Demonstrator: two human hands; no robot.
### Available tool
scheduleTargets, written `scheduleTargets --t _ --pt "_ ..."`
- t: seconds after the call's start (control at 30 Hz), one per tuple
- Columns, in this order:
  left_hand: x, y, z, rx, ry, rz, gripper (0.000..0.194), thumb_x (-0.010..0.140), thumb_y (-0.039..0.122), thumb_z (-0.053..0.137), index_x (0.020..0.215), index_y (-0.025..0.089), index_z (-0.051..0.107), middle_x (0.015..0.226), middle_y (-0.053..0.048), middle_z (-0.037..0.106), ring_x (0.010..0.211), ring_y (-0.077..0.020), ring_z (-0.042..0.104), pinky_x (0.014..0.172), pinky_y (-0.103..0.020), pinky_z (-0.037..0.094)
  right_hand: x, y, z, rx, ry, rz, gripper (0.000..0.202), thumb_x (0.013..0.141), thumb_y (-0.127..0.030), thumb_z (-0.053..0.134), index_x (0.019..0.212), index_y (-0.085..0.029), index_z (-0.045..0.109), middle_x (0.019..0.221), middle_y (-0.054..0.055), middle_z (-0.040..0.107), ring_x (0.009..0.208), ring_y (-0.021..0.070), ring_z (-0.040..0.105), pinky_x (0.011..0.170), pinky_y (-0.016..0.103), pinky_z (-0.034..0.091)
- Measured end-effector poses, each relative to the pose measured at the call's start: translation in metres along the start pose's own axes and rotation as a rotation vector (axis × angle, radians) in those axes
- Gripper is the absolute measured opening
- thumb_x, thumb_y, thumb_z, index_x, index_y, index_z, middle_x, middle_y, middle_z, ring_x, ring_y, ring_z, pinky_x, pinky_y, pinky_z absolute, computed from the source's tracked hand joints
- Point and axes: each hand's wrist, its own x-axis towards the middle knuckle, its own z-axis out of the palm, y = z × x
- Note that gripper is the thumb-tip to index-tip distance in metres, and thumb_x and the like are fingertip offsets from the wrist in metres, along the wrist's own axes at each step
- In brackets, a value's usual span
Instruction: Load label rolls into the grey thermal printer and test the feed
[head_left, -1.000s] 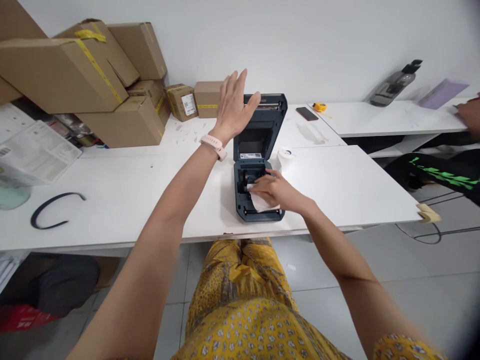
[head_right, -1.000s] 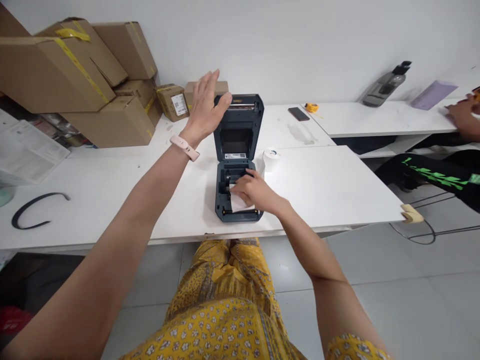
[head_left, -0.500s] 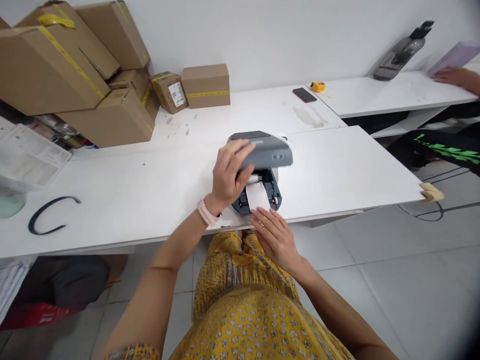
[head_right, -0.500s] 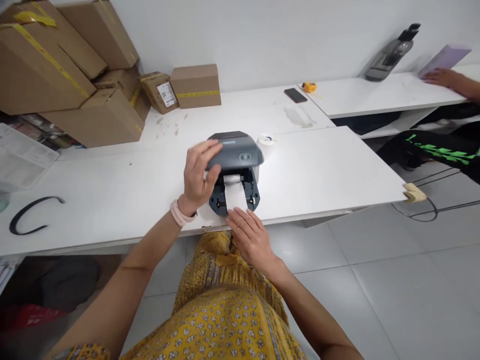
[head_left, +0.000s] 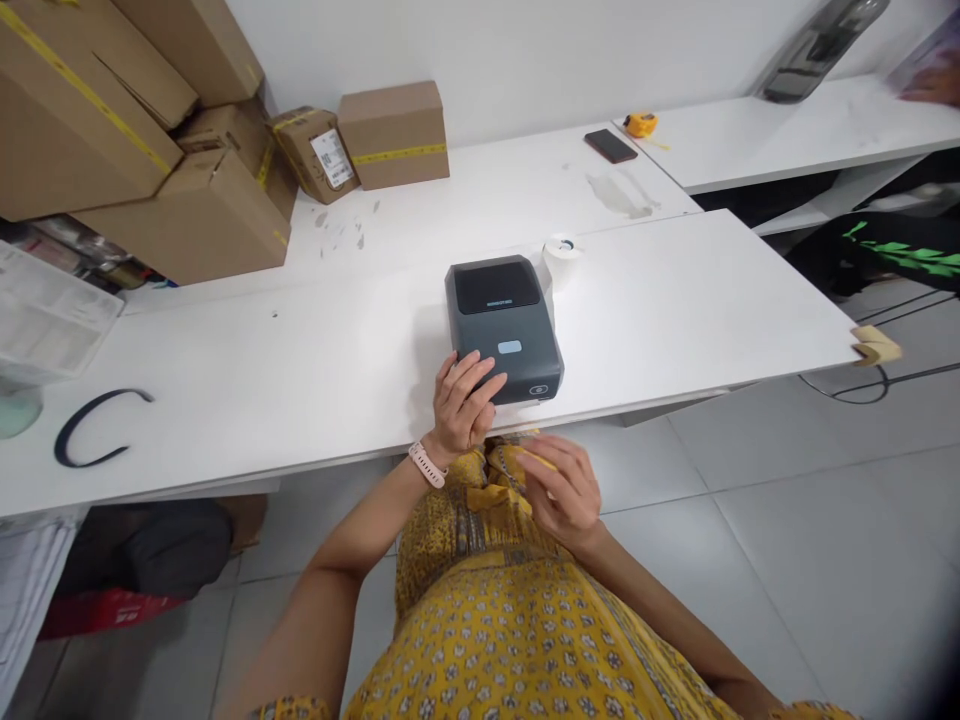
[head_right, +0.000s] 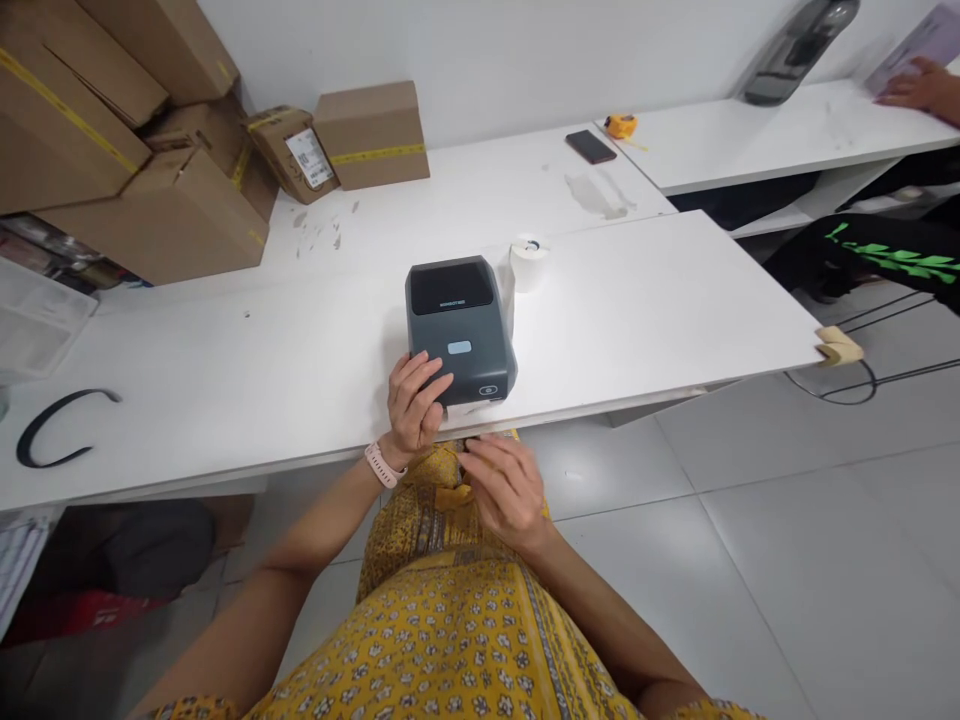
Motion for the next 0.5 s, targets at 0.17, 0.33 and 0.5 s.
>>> scheduleTargets --t 0.17,0.33,0.5 --pt "-0.004 0.004 0.009 -0.032 0.014 -0.122 0.057 0.106 0.044 0.022 0.118 0.022 0.073 0.119 -0.012 0.077 0.133 -0.0261 0.063 0.122 -0.054 0.039 0.038 0.018 -0.002 -0.144 0.148 0.095 0.067 0.098 -0.013 0.051 0.160 -0.035 0.041 0.151 0.009 0.060 0.144 0.0298 0.054 0.116 0.053 0.049" --pt "-0.006 0.006 0.011 0.008 -0.002 -0.150 0.061 0.106 0.048 0.017 0.111 0.024 0.074 0.111 -0.010 0.077 0.128 -0.0255 0.065 0.120 -0.053 0.040 0.065 0.046 0.011 -0.128 -0.136 0.137 0.061 0.104 -0.028 0.027 0.165 -0.033 0.030 0.164 0.005 0.050 0.160 0.0315 0.034 0.126 0.058 0.036" --pt "-0.015 0.006 0.020 -0.018 -0.011 -0.257 0.058 0.103 0.051 0.021 0.104 0.027 0.074 0.106 -0.009 0.077 0.125 -0.0276 0.065 0.122 -0.056 0.036 0.056 0.057 0.031 -0.180 -0.125 0.172 0.061 0.103 -0.029 0.020 0.160 -0.031 0.042 0.150 0.006 0.062 0.158 0.0301 0.039 0.125 0.057 0.038"
